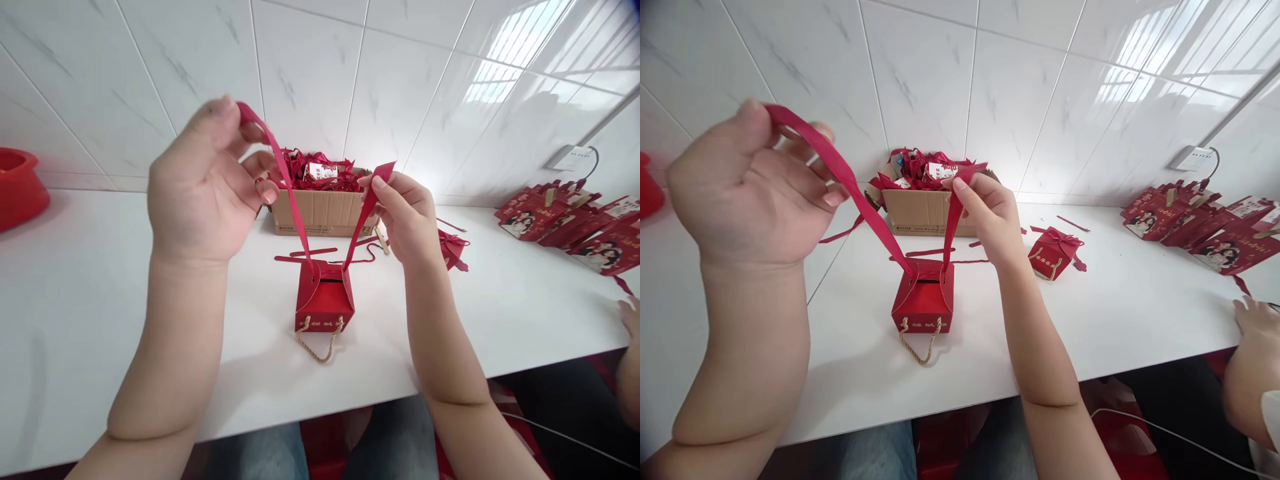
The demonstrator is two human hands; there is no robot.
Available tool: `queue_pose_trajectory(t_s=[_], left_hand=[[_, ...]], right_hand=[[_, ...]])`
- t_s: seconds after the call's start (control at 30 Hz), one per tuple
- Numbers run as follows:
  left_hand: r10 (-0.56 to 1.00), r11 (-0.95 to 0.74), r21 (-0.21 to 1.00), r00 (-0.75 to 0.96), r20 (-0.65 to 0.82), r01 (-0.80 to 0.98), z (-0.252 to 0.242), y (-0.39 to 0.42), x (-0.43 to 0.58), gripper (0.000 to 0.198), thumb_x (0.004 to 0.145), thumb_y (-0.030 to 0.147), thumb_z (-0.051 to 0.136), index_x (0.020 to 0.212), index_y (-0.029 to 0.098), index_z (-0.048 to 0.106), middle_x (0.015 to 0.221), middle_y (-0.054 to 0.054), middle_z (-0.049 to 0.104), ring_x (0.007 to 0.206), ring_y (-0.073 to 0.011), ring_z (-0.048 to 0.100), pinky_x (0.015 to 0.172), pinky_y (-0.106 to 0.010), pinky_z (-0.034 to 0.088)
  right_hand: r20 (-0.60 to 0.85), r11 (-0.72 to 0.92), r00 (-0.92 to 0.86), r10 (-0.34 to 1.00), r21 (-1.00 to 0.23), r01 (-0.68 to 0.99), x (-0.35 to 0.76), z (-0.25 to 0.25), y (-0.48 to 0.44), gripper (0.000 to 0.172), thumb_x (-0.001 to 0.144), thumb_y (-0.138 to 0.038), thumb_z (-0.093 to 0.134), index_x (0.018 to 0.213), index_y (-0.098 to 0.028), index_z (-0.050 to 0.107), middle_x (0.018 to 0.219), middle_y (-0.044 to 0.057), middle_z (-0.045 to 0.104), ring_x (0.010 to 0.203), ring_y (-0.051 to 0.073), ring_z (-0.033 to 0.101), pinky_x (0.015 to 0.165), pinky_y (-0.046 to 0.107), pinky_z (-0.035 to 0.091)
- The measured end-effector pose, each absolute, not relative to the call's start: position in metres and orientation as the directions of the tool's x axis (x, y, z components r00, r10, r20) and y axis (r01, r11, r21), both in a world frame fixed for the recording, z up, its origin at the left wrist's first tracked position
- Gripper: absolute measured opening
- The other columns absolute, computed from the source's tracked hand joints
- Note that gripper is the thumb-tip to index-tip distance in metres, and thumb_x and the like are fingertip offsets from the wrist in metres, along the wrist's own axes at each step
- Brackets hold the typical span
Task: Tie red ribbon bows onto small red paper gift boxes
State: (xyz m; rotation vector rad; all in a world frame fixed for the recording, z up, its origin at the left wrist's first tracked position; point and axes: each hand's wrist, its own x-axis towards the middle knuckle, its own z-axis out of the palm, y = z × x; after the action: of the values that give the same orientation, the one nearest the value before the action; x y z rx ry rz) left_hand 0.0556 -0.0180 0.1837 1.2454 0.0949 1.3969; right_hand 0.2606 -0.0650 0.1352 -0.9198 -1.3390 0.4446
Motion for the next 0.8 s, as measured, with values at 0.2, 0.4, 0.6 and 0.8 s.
queue_pose_trajectory(t_s=[0.2, 0.4, 0.6, 0.8], left_hand=[[0.734, -0.379, 0.758, 0.326, 0.596, -0.531, 0.200, -0.008, 0.065, 0.021, 0.079, 0.013, 0.046, 0.060, 0.017, 0.051, 0.061, -0.003, 0.046, 0.059, -0.0129, 0.049, 0.045, -0.024, 0.033], [0.446, -0.818, 0.547, 0.405, 0.799, -0.179, 0.225, 0.006, 0.078, 0.017, 0.072, 0.010, 0.046, 0.061, 0.020, 0.055, 0.059, -0.002, 0.049, 0.056, -0.0141, 0.045, 0.049, -0.030, 0.029], [0.120, -0.993, 0.086, 0.628, 0.769, 0.084, 0.254, -0.010, 0.077, 0.017, 0.080, 0.007, 0.050, 0.080, 0.017, 0.064, 0.078, -0.001, 0.060, 0.076, -0.0143, 0.053, 0.068, -0.030, 0.041], [0.085, -0.973, 0.211, 0.713, 0.696, -0.090, 0.258, -0.020, 0.090, 0.019, 0.081, 0.003, 0.047, 0.089, 0.012, 0.061, 0.097, -0.003, 0.061, 0.095, -0.0140, 0.060, 0.081, -0.028, 0.048]], right_hand=[[0.684, 0.628, 0.287, 0.671, -0.730, 0.271, 0.248, 0.149, -0.072, 0.022, 0.089, -0.043, 0.055, 0.096, -0.027, 0.068, 0.086, 0.000, 0.063, 0.080, 0.012, 0.060, 0.071, 0.027, 0.051], [0.686, 0.625, 0.265, 0.678, -0.727, 0.283, 0.249, 0.156, -0.084, 0.024, 0.089, -0.042, 0.053, 0.091, -0.025, 0.070, 0.071, 0.000, 0.058, 0.070, 0.013, 0.058, 0.067, 0.028, 0.050], [0.691, 0.649, 0.258, 0.675, -0.723, 0.236, 0.249, 0.155, -0.087, 0.017, 0.085, -0.039, 0.062, 0.092, -0.025, 0.070, 0.073, -0.001, 0.060, 0.064, 0.012, 0.056, 0.063, 0.028, 0.051], [0.639, 0.627, 0.205, 0.741, -0.768, 0.129, 0.249, 0.152, -0.078, 0.022, 0.084, -0.046, 0.062, 0.095, -0.028, 0.067, 0.076, 0.000, 0.061, 0.071, 0.014, 0.060, 0.061, 0.028, 0.053]])
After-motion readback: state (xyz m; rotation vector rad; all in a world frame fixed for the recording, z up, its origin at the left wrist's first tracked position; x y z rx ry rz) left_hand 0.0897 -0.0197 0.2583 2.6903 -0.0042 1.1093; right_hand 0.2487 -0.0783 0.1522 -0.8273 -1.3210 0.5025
